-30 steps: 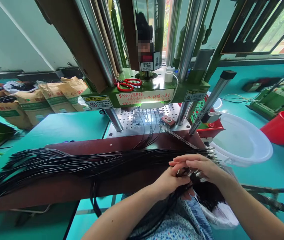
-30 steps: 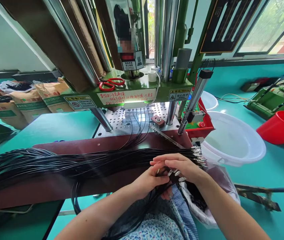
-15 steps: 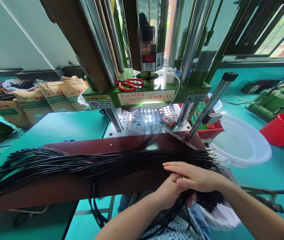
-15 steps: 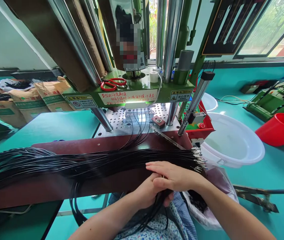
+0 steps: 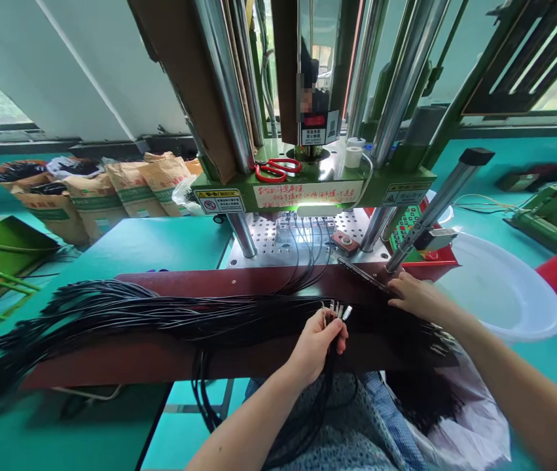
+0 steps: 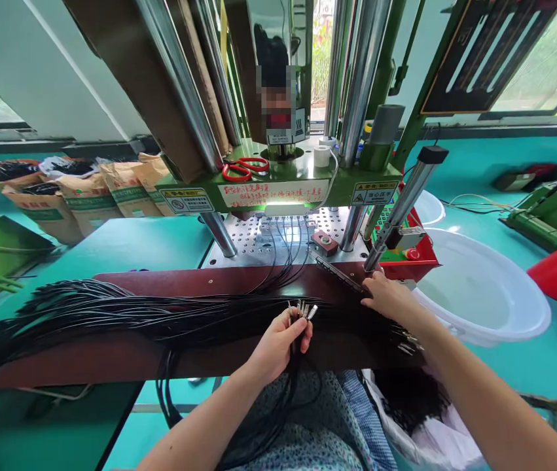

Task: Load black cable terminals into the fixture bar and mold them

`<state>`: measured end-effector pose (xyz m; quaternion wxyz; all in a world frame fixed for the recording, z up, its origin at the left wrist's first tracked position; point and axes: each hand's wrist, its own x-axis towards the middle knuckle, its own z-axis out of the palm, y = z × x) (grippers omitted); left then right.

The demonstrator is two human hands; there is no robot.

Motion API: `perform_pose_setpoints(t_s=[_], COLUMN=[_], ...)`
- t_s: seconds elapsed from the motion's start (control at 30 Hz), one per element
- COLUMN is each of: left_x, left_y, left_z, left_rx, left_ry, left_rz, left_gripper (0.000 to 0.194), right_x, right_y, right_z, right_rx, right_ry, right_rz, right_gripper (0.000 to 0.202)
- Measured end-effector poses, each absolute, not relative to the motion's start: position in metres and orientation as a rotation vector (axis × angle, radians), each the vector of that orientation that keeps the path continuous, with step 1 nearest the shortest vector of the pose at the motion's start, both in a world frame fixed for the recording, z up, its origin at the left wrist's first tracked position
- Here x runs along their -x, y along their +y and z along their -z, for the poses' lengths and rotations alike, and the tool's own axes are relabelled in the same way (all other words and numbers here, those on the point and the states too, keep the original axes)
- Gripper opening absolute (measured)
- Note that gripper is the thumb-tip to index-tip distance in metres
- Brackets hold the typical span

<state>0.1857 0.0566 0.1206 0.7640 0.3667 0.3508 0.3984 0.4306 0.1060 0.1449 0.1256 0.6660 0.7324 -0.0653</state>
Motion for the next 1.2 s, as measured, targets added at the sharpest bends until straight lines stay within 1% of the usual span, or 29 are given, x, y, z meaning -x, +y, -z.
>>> perform_pose_setpoints(t_s=[0.07, 0.13, 0.33, 0.4, 0.47, 0.5, 0.53, 0.57, 0.67, 0.7, 0.73, 0.8, 0.87, 0.97, 1.1, 1.2], left_x=[-0.186, -0.186, -0.184, -0.184, -0.184, -0.184, -0.183, -0.182, -0.183, -0.185, -0.187, -0.194, -0.203, -0.214, -0.219, -0.218], left_y=[0.056, 0.056, 0.058, 0.059, 0.06, 0.06, 0.06, 0.06, 0.059, 0.058, 0.057, 0.055, 0.053, 0.051, 0.052, 0.053], left_z=[-0.117, -0.114, -0.108, -0.108, -0.109, -0.11, -0.11, -0.11, -0.111, -0.111, -0.11, -0.109, -0.107, -0.106, -0.106, -0.106], left_rx=[-0.864, -0.915, -0.801, -0.778, -0.768, -0.764, -0.76, -0.754, -0.754, -0.764, -0.778, -0.813, -0.842, -0.876, -0.885, -0.911], left_ry=[0.747, 0.732, 0.658, 0.66, 0.678, 0.693, 0.711, 0.732, 0.804, 0.825, 0.841, 0.856, 0.859, 0.88, 0.888, 0.902], left_rz=[-0.89, -0.91, -0.906, -0.891, -0.876, -0.876, -0.881, -0.892, -0.92, -0.915, -0.903, -0.857, -0.806, -0.769, -0.769, -0.763], left_gripper=[0.037, 0.036, 0.039, 0.039, 0.04, 0.041, 0.04, 0.04, 0.039, 0.04, 0.041, 0.043, 0.044, 0.043, 0.042, 0.041], right_x=[-0.428, -0.426, -0.42, -0.414, -0.406, -0.401, -0.396, -0.39, -0.369, -0.362, -0.355, -0.343, -0.337, -0.335, -0.337, -0.338], right_y=[0.114, 0.12, 0.118, 0.113, 0.106, 0.101, 0.094, 0.086, 0.057, 0.048, 0.039, 0.027, 0.021, 0.02, 0.019, 0.016], right_z=[-0.148, -0.15, -0.164, -0.17, -0.172, -0.171, -0.168, -0.163, -0.139, -0.131, -0.123, -0.11, -0.104, -0.101, -0.096, -0.091], right_rx=[-1.875, -1.861, -2.006, -2.003, -1.976, -2.003, -2.072, -2.173, -2.449, -2.483, -2.498, -2.532, -2.559, -2.57, -2.598, -2.647], right_ry=[2.081, 2.082, 2.085, 2.133, 2.205, 2.248, 2.281, 2.293, 2.06, 1.937, 1.827, 1.664, 1.584, 1.521, 1.509, 1.535], right_rz=[0.217, 0.208, 0.0, 0.01, 0.056, 0.162, 0.358, 0.651, 1.895, 2.242, 2.523, 2.892, 3.073, 3.187, 3.225, 3.191], right_gripper=[0.019, 0.016, 0.032, 0.028, 0.017, 0.016, 0.019, 0.024, 0.023, 0.023, 0.026, 0.036, 0.041, 0.045, 0.045, 0.046])
